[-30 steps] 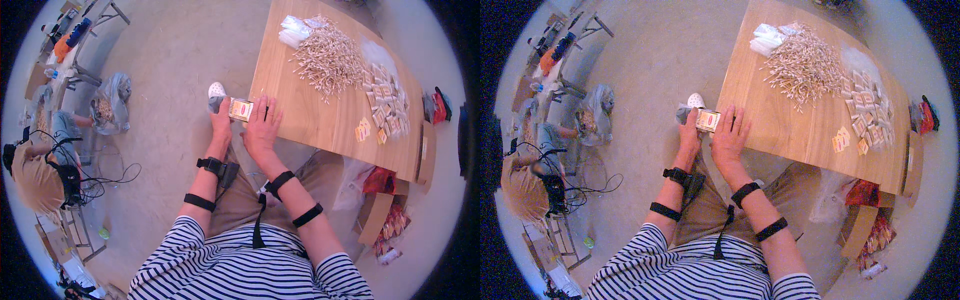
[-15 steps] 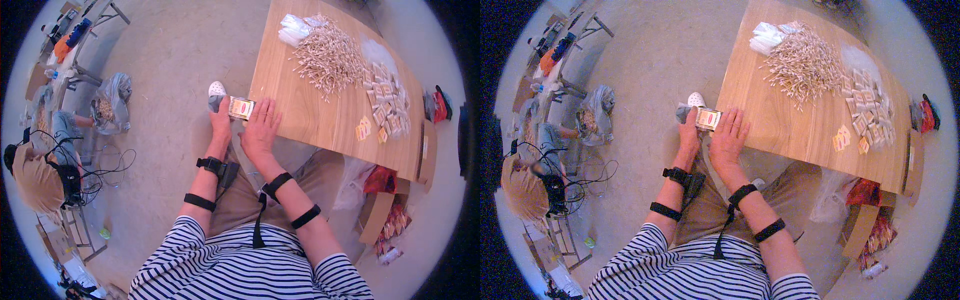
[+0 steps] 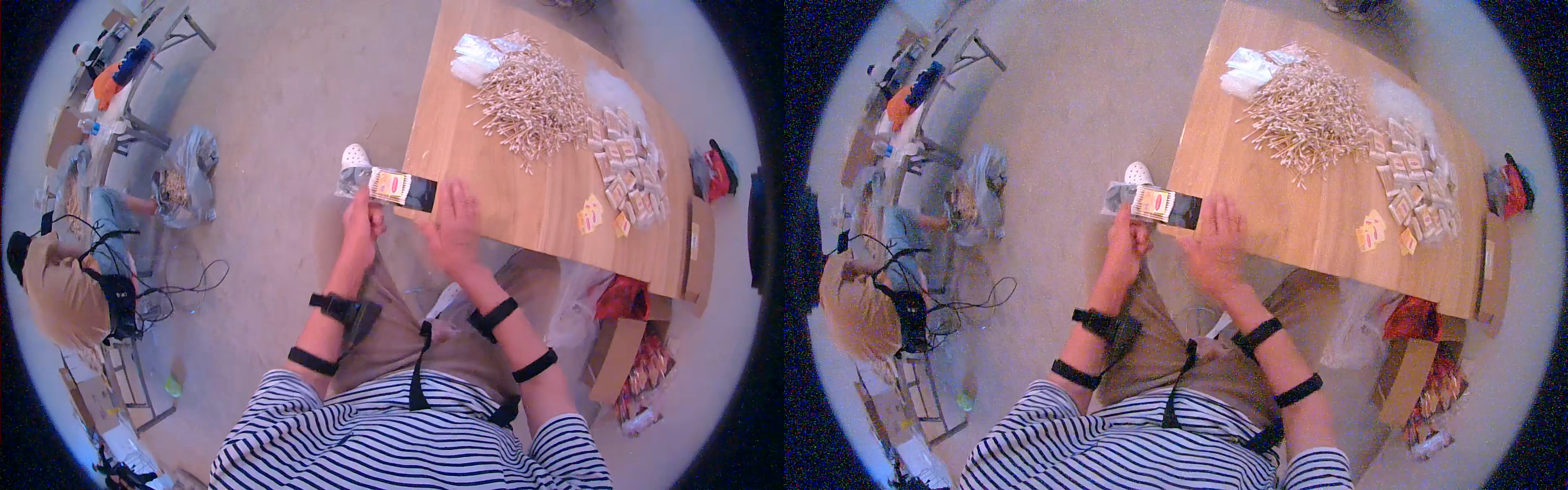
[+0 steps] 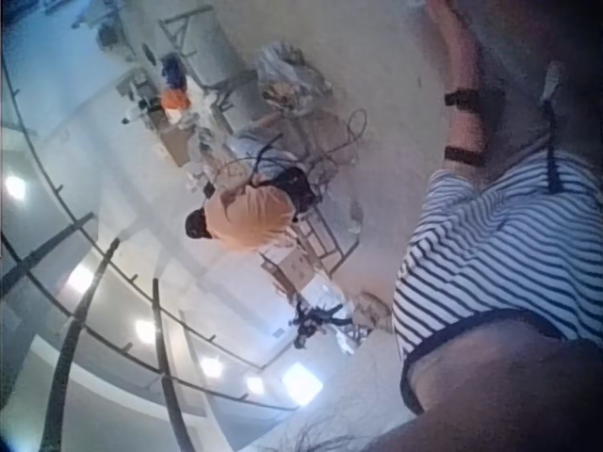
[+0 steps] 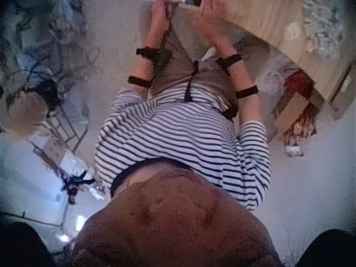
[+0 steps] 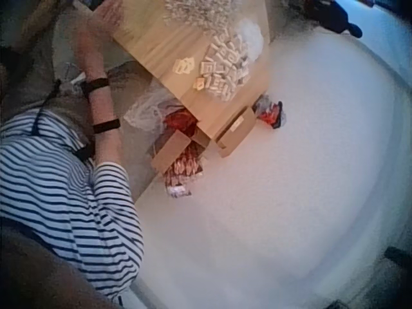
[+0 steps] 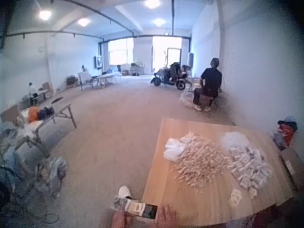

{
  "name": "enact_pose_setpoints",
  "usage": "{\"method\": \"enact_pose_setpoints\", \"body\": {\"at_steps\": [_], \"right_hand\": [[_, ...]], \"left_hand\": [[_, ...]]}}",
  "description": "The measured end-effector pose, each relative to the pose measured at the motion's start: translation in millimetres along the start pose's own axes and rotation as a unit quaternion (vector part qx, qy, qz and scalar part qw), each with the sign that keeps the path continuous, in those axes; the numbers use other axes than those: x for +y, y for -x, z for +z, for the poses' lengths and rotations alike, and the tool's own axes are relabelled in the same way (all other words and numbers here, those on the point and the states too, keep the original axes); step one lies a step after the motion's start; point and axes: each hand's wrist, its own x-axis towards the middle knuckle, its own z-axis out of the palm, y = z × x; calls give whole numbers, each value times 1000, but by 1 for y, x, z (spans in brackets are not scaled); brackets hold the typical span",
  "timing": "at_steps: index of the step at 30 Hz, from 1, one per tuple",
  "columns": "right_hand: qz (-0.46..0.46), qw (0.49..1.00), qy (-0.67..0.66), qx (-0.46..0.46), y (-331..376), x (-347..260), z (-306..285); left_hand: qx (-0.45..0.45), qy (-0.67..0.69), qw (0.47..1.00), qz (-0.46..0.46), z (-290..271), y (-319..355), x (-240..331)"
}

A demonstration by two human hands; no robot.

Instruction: The person is sorting and packing cotton swabs into small plastic packets.

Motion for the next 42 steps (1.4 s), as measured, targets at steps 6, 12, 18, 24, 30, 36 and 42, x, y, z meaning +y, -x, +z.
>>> {"method": "enact_pose_setpoints", "body": {"at_steps": [6,12,18,24,30,36,42], "right_hand": [[-3,995,87,41,-68,27,-18],[-19,989,144,32,-126,54,-21],[-8,992,121,-37,-75,91,-30],[-107,992,52,-36,-10,128,-75],[-77,997,16,-17,14,148,-81],[-59,998,0,26,10,142,-78],[-30,994,39,97,-26,127,-80]], "left_hand": [[34,-89,995,-28,8,59,4],[-6,-181,982,50,36,71,21],[-53,-309,940,131,64,46,26],[-152,-515,779,324,116,-35,17],[-150,-663,618,395,181,-117,9],[-114,-753,569,310,184,-127,8],[-126,-784,522,312,146,-50,-12]]}}
